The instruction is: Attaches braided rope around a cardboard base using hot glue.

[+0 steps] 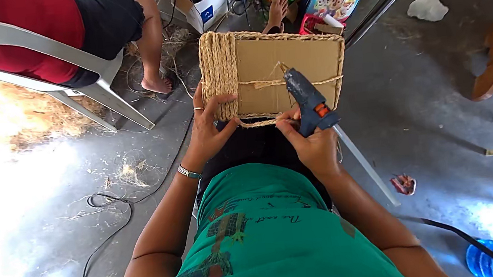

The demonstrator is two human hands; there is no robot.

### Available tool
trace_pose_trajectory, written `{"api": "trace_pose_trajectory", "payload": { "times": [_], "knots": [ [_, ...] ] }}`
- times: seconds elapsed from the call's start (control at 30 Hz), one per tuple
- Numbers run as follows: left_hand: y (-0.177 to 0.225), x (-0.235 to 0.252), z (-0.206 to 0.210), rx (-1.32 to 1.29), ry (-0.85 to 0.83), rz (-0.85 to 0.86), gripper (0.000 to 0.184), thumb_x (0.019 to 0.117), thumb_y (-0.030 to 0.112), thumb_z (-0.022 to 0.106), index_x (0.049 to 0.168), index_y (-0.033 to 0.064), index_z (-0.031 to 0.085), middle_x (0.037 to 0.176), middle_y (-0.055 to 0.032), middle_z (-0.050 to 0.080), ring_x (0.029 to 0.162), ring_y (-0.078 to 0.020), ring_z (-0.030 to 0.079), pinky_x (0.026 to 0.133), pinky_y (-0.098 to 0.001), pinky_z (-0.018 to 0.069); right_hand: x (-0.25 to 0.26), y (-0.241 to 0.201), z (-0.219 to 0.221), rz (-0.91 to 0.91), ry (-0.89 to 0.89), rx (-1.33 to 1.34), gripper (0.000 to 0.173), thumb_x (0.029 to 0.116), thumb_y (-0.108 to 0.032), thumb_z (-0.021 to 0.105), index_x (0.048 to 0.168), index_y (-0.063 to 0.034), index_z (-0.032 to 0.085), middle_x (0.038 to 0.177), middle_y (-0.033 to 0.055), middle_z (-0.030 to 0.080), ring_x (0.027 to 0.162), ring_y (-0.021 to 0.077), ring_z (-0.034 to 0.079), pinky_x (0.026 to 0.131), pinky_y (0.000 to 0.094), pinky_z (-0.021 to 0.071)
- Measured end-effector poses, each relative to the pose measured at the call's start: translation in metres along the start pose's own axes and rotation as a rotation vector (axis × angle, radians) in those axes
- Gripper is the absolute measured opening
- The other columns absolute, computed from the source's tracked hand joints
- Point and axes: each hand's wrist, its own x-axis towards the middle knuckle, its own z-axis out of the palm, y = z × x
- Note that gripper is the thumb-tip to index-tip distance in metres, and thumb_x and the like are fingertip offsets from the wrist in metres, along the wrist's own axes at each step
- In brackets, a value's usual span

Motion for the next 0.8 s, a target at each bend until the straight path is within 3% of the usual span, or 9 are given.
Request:
{"api": "trace_pose_trajectory", "payload": {
  "times": [0.17, 0.4, 0.5, 0.6, 0.73, 0.8],
  "knots": [
    [0.001, -0.003, 0.002, -0.001, 0.007, 0.01, 0.046, 0.0882, 0.029, 0.078, 0.132, 0.023, 0.064, 0.166, -0.0227, 0.014, 0.153, -0.0347, 0.024, 0.115, -0.0448, 0.0446, 0.036, 0.004, -0.002, -0.037, -0.067, -0.101, 0.025, 0.1009, -0.018, 0.067, 0.121, -0.0025, 0.062, 0.111, 0.0075, 0.07, 0.094, 0.01, 0.068, 0.079, 0.0275, 0.0587],
    [-0.001, -0.006, 0.005, 0.062, 0.034, 0.022, 0.048, 0.0841, 0.027, 0.081, 0.129, 0.0221, 0.065, 0.165, -0.0244, 0.014, 0.152, -0.034, 0.026, 0.113, -0.0416, 0.0462, 0.08, 0.023, 0.022, -0.162, -0.054, -0.058, 0.02, 0.0979, -0.012, 0.068, 0.113, 0.0011, 0.065, 0.107, 0.0106, 0.071, 0.095, 0.0141, 0.068, 0.082, 0.0301, 0.0581],
    [0.001, -0.008, 0.007, 0.124, 0.054, 0.012, 0.051, 0.0824, 0.027, 0.082, 0.13, 0.0226, 0.064, 0.164, -0.0248, 0.016, 0.15, -0.0322, 0.031, 0.109, -0.0382, 0.0498, 0.089, 0.023, 0.032, -0.183, -0.043, -0.008, 0.017, 0.0961, -0.008, 0.069, 0.11, 0.0005, 0.065, 0.106, 0.0086, 0.073, 0.096, 0.0123, 0.07, 0.083, 0.0287, 0.0596],
    [0.007, -0.015, 0.011, 0.183, 0.051, -0.021, 0.052, 0.0833, 0.026, 0.082, 0.131, 0.0219, 0.062, 0.167, -0.0204, 0.014, 0.151, -0.0292, 0.031, 0.11, -0.0412, 0.0477, 0.092, 0.019, 0.039, -0.171, -0.049, 0.02, 0.016, 0.0957, -0.007, 0.069, 0.11, 0.0002, 0.066, 0.107, 0.0084, 0.073, 0.099, 0.011, 0.07, 0.088, 0.0279, 0.0589],
    [0.001, -0.014, 0.015, 0.19, 0.091, 0.024, 0.049, 0.082, 0.03, 0.081, 0.127, 0.0225, 0.064, 0.165, -0.0252, 0.016, 0.151, -0.0345, 0.028, 0.113, -0.0421, 0.0446, 0.092, 0.018, 0.048, -0.14, -0.05, 0.09, 0.016, 0.0949, -0.004, 0.069, 0.108, 0.003, 0.065, 0.105, 0.0101, 0.072, 0.092, 0.0132, 0.072, 0.082, 0.0303, 0.0622],
    [0.001, -0.015, 0.016, 0.187, 0.098, 0.013, 0.048, 0.0824, 0.032, 0.081, 0.127, 0.0227, 0.064, 0.166, -0.0236, 0.015, 0.152, -0.0335, 0.026, 0.114, -0.0425, 0.0429, 0.091, 0.016, 0.05, -0.114, -0.044, 0.148, 0.015, 0.0944, 0.0, 0.068, 0.107, 0.0055, 0.063, 0.106, 0.0122, 0.072, 0.092, 0.0163, 0.073, 0.083, 0.0336, 0.0636]
  ]
}}
